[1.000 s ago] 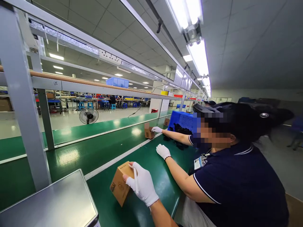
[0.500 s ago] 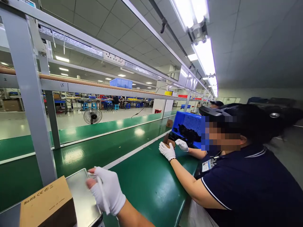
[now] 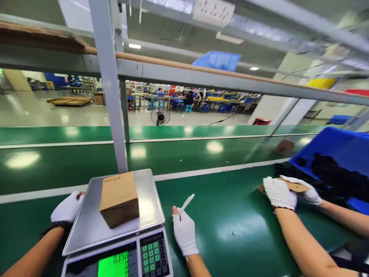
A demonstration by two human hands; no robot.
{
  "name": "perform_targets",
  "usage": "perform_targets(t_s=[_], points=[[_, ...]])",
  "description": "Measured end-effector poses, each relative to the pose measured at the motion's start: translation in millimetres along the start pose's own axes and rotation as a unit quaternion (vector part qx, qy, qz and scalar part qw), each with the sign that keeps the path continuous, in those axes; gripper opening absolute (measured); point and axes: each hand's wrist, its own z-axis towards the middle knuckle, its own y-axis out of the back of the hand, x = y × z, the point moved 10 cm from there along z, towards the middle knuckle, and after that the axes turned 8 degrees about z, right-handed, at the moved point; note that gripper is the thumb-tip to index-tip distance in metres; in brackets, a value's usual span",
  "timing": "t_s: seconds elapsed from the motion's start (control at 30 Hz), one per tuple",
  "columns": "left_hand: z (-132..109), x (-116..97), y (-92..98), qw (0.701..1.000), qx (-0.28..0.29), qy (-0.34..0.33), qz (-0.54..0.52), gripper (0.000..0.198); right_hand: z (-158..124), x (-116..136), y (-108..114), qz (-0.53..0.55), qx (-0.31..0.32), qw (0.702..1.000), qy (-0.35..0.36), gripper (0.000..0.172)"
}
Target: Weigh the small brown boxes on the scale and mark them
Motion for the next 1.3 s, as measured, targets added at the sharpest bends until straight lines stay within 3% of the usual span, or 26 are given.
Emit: perform_targets(t_s=[0.1,0.3,0.4,0.5,0.6,0.7,0.77,0.83,0.9,1.0,1.3], points=[[-21.8,11.1,-10.0,0.999,0.001,0.036,-0.032,0.040,-2.2,-1.2,-0.6,-0.014,0.004,1.000,0.003,0.063],[-87.2,27.9,-17.8,0.977,0.032,0.049,-0.204,0.057,8.2,3.2,8.2,-0.016,0.008,1.000,0.021,0.065],[-99.2,27.8,-1.2,0.951,0.034,0.066,-0.299,0.069,23.8,27.0,18.7,-0.040,0.005,0.998,0.041,0.068],[-102.8,-11.4,44.9,0.953,-0.022,-0.002,-0.303,0.069,34.6,81.1,23.8,-0.003,0.007,0.997,0.078,0.066],[-116.1,-86.3,76.0,0.947,-0.018,-0.143,-0.288,0.079,30.6,158.8,13.3,0.090,0.053,0.987,0.124,0.059],[-133.7,-146.1,78.8,0.926,0.010,-0.250,-0.283,0.097,7.2,235.6,-25.1,0.148,0.219,0.949,0.174,0.051],[-138.2,-164.4,68.7,0.922,0.040,-0.270,-0.273,0.094,-13.4,266.1,-55.0,0.138,0.341,0.910,0.190,0.045],[-137.8,-169.3,58.7,0.922,0.068,-0.266,-0.273,0.087,-19.2,276.8,-72.5,0.113,0.373,0.901,0.189,0.041],[-136.5,-168.4,54.8,0.921,0.080,-0.262,-0.278,0.084,-13.1,279.9,-79.2,0.080,0.336,0.916,0.203,0.038],[-135.9,-165.7,56.4,0.918,0.079,-0.264,-0.283,0.081,-7.4,282.2,-86.5,0.027,0.291,0.927,0.235,0.037],[-136.1,-165.6,54.7,0.918,0.077,-0.268,-0.281,0.077,-9.5,282.5,-95.3,-0.013,0.289,0.930,0.227,0.035]])
